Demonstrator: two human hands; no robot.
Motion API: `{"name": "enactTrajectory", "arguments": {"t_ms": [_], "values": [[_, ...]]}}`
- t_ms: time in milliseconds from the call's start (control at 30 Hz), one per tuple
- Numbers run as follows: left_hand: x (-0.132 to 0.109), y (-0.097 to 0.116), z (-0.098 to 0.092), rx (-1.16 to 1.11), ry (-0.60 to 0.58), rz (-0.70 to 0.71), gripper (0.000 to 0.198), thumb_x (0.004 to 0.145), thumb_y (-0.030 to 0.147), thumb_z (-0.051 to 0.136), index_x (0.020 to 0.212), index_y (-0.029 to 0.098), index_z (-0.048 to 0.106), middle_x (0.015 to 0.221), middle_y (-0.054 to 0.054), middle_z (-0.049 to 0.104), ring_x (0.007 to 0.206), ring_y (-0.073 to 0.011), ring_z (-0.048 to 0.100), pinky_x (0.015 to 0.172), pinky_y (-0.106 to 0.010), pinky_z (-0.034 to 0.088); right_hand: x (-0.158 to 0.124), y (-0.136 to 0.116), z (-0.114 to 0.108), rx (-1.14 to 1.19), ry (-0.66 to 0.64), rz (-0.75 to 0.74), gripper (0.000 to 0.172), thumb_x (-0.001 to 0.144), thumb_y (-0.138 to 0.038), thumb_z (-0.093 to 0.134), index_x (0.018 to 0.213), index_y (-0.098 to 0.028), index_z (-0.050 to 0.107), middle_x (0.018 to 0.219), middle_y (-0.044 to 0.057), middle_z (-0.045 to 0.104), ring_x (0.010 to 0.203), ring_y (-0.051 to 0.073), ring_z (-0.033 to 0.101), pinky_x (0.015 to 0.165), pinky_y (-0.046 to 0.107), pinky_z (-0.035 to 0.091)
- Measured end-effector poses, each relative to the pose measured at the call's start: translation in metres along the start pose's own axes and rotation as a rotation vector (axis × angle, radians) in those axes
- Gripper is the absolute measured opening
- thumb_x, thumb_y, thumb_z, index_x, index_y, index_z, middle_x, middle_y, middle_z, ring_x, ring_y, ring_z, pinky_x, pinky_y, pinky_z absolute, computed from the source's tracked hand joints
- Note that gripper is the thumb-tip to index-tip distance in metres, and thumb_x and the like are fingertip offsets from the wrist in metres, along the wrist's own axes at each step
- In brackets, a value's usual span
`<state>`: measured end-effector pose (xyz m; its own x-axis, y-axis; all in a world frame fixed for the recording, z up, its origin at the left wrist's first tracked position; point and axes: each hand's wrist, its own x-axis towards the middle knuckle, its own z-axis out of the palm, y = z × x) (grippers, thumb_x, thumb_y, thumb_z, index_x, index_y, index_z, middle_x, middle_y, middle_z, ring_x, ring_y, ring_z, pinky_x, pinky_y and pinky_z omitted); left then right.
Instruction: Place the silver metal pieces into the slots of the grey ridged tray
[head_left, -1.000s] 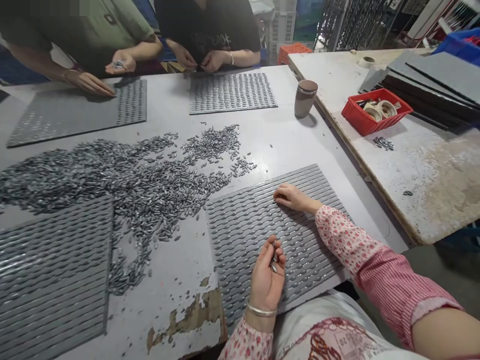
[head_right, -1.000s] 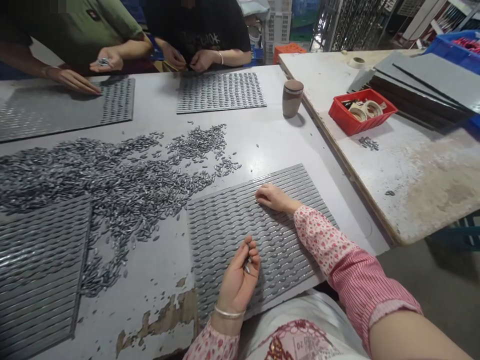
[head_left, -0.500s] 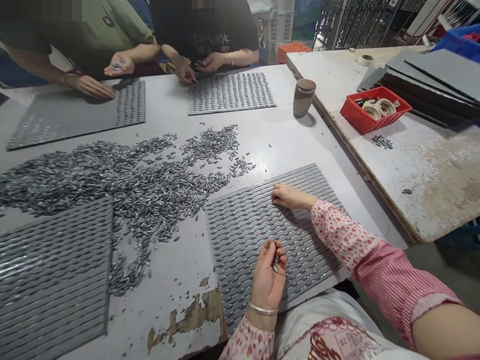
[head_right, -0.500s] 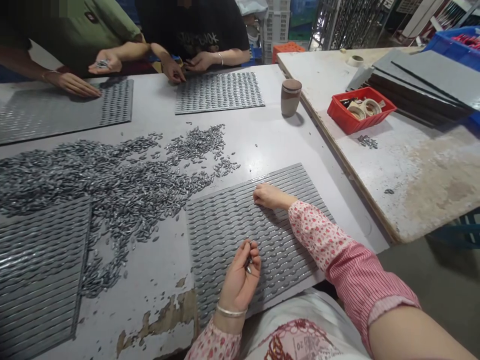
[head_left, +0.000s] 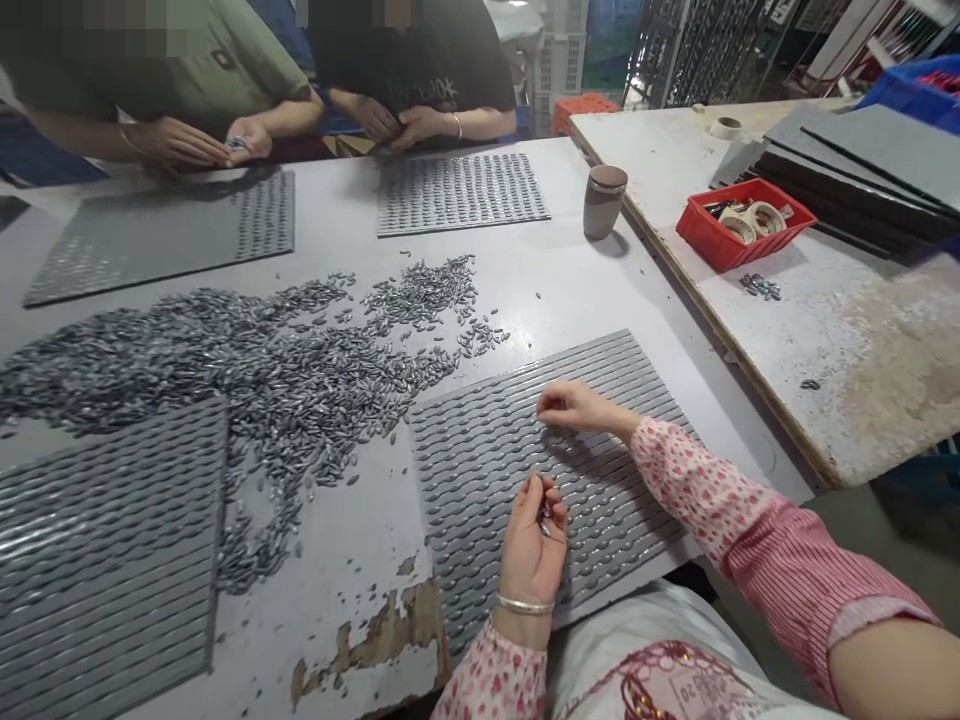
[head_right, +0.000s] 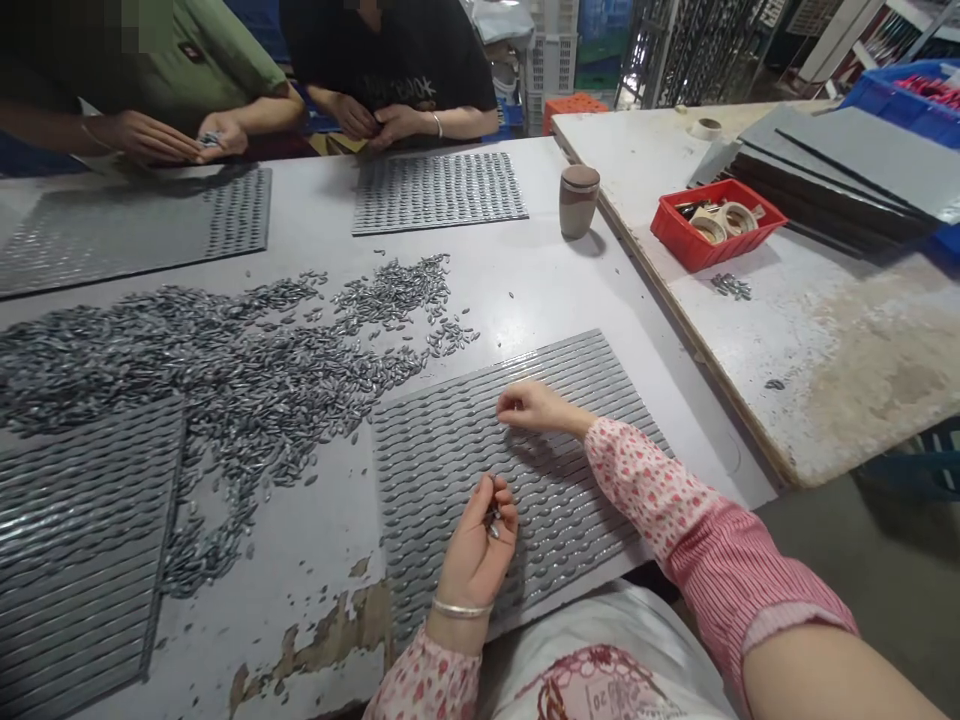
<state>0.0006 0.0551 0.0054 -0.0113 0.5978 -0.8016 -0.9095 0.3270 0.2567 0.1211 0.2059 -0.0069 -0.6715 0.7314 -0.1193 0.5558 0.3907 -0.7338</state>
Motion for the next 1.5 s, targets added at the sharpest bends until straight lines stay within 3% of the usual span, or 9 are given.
{"name": "enactTrajectory", "arguments": {"t_ms": [133, 267, 633, 800, 933, 1033, 1200, 1367, 1500], "values": [[0.006, -0.002, 0.006, -0.017, -0.038, 0.002, 0.01, 0.085, 0.009, 0.052, 0.084, 0.013, 0.062, 0.075, 0.0, 0.059, 0.054, -0.0029, 0.053, 0.046, -0.012, 0.045, -0.037, -0.018, 0.013, 0.521, -0.095, -0.189, 0.02, 0.083, -0.032, 0.062, 0.09, -0.013, 0.062, 0.08, 0.002, 0.061, 0.071, 0.011, 0.054, 0.064, 0.021, 0.044], [0.004, -0.004, 0.014, -0.019, -0.083, -0.027, 0.012, 0.087, 0.012, 0.05, 0.084, 0.012, 0.062, 0.073, 0.0, 0.058, 0.054, -0.0035, 0.052, 0.046, -0.013, 0.045, -0.048, -0.019, 0.021, 0.639, -0.017, -0.136, 0.023, 0.084, -0.036, 0.061, 0.083, -0.013, 0.061, 0.075, 0.001, 0.058, 0.067, 0.01, 0.053, 0.062, 0.021, 0.043], [0.005, 0.001, 0.014, 0.037, -0.14, 0.042, 0.009, 0.085, 0.01, 0.052, 0.084, 0.01, 0.061, 0.073, 0.0, 0.056, 0.055, -0.0033, 0.052, 0.049, -0.013, 0.046, -0.046, -0.014, 0.026, 0.843, -0.092, -0.074, 0.027, 0.082, -0.038, 0.064, 0.087, -0.012, 0.059, 0.076, 0.002, 0.06, 0.069, 0.011, 0.055, 0.063, 0.021, 0.045], [-0.006, 0.01, 0.02, -0.046, 0.009, -0.038, 0.012, 0.088, 0.014, 0.048, 0.084, 0.01, 0.058, 0.079, -0.005, 0.059, 0.067, -0.0108, 0.06, 0.055, -0.021, 0.053, -0.036, 0.0, 0.02, 0.763, 0.137, -0.002, 0.023, 0.084, -0.036, 0.06, 0.081, -0.014, 0.057, 0.075, 0.002, 0.061, 0.065, 0.011, 0.053, 0.059, 0.021, 0.042], [-0.016, 0.021, 0.023, -0.087, 0.009, -0.073, 0.021, 0.089, 0.006, 0.037, 0.091, 0.005, 0.058, 0.089, -0.012, 0.061, 0.079, -0.0122, 0.063, 0.067, -0.022, 0.056, -0.022, 0.022, -0.005, 0.227, 0.334, 0.161, 0.013, 0.081, -0.024, 0.06, 0.072, -0.015, 0.055, 0.063, -0.002, 0.056, 0.057, 0.01, 0.048, 0.055, 0.02, 0.034], [-0.017, 0.022, 0.021, -0.048, -0.036, -0.052, 0.024, 0.09, 0.005, 0.035, 0.094, 0.006, 0.059, 0.084, -0.009, 0.06, 0.064, -0.0057, 0.059, 0.058, -0.014, 0.053, -0.013, 0.028, -0.018, -0.235, 0.244, 0.163, 0.006, 0.081, -0.015, 0.056, 0.075, -0.014, 0.058, 0.068, 0.001, 0.059, 0.062, 0.012, 0.05, 0.059, 0.022, 0.032], [-0.012, 0.009, 0.013, 0.0, -0.045, -0.078, 0.022, 0.09, 0.006, 0.038, 0.09, 0.008, 0.06, 0.078, -0.005, 0.059, 0.056, -0.004, 0.055, 0.051, -0.013, 0.05, 0.0, 0.02, -0.017, -0.561, 0.064, 0.112, 0.011, 0.084, -0.014, 0.051, 0.085, -0.013, 0.062, 0.082, 0.009, 0.064, 0.073, 0.017, 0.054, 0.062, 0.025, 0.031], [-0.011, 0.002, 0.004, 0.003, -0.052, -0.088, 0.021, 0.089, 0.005, 0.04, 0.089, 0.008, 0.061, 0.079, -0.006, 0.06, 0.059, -0.0046, 0.056, 0.053, -0.014, 0.051, 0.007, 0.025, -0.013, -0.483, 0.067, 0.093, 0.022, 0.091, -0.025, 0.048, 0.081, -0.014, 0.064, 0.08, 0.006, 0.064, 0.071, 0.016, 0.054, 0.061, 0.025, 0.03], [-0.012, 0.001, 0.002, 0.017, -0.064, -0.076, 0.021, 0.088, 0.003, 0.041, 0.09, 0.007, 0.061, 0.082, -0.007, 0.063, 0.061, -0.0059, 0.059, 0.055, -0.015, 0.052, 0.001, 0.038, -0.015, -0.298, 0.138, 0.128, 0.014, 0.088, -0.023, 0.054, 0.084, -0.015, 0.065, 0.08, 0.003, 0.064, 0.073, 0.013, 0.053, 0.064, 0.022, 0.032]]}}
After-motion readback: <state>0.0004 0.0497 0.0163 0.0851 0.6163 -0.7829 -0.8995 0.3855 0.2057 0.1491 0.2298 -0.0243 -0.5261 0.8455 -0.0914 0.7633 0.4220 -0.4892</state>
